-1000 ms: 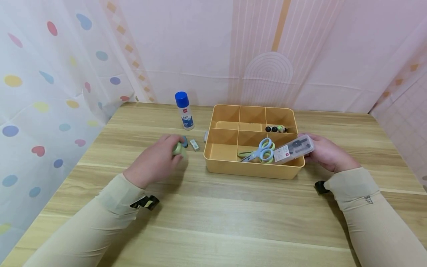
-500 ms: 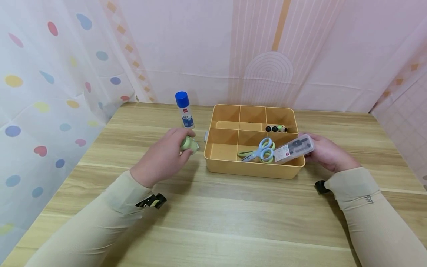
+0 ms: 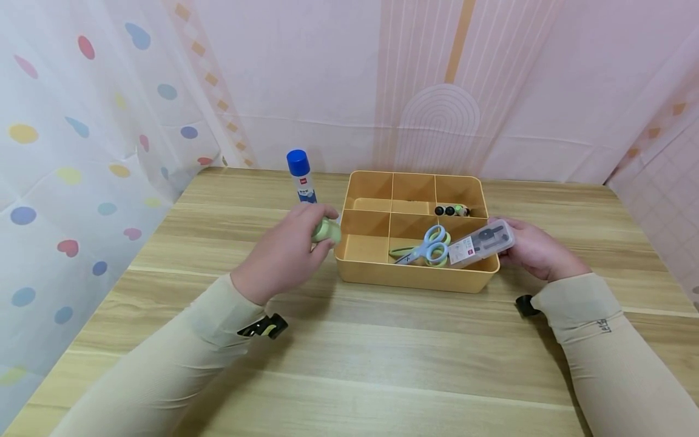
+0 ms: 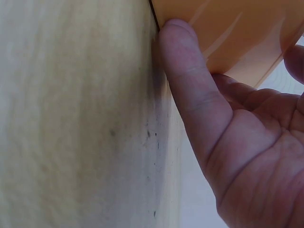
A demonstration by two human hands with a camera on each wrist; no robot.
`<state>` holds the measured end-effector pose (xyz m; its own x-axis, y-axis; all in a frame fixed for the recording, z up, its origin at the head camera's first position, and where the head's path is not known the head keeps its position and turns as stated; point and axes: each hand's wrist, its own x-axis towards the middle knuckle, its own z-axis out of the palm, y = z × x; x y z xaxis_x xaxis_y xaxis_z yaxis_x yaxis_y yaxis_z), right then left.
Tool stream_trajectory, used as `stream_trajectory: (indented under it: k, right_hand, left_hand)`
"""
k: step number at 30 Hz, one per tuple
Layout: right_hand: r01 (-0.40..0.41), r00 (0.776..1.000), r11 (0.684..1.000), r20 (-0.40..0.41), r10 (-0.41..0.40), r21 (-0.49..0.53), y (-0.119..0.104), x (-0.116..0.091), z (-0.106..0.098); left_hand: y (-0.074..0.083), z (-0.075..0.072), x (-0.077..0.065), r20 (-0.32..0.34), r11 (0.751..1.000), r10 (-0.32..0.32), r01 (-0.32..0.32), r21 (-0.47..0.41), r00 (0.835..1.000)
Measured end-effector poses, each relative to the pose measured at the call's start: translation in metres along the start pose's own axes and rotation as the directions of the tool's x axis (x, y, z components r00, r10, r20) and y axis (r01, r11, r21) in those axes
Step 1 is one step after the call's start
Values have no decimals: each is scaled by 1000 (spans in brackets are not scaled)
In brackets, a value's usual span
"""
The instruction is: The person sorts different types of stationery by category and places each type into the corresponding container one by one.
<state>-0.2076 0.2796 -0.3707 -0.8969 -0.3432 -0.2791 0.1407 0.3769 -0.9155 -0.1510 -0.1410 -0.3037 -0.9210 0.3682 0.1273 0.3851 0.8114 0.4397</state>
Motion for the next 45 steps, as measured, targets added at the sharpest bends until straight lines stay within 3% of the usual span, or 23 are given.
stream_trajectory:
  k: [14, 45]
  right_hand:
    - [-7, 1000, 1000, 0, 7, -8, -1, -2, 1]
    - [-12, 1000, 1000, -6, 12, -12, -1, -2, 1]
  left_hand:
    - [21, 9, 10, 4, 999, 42, -42, -24, 999]
    - [37, 37, 28, 31, 993, 68, -65, -95, 997]
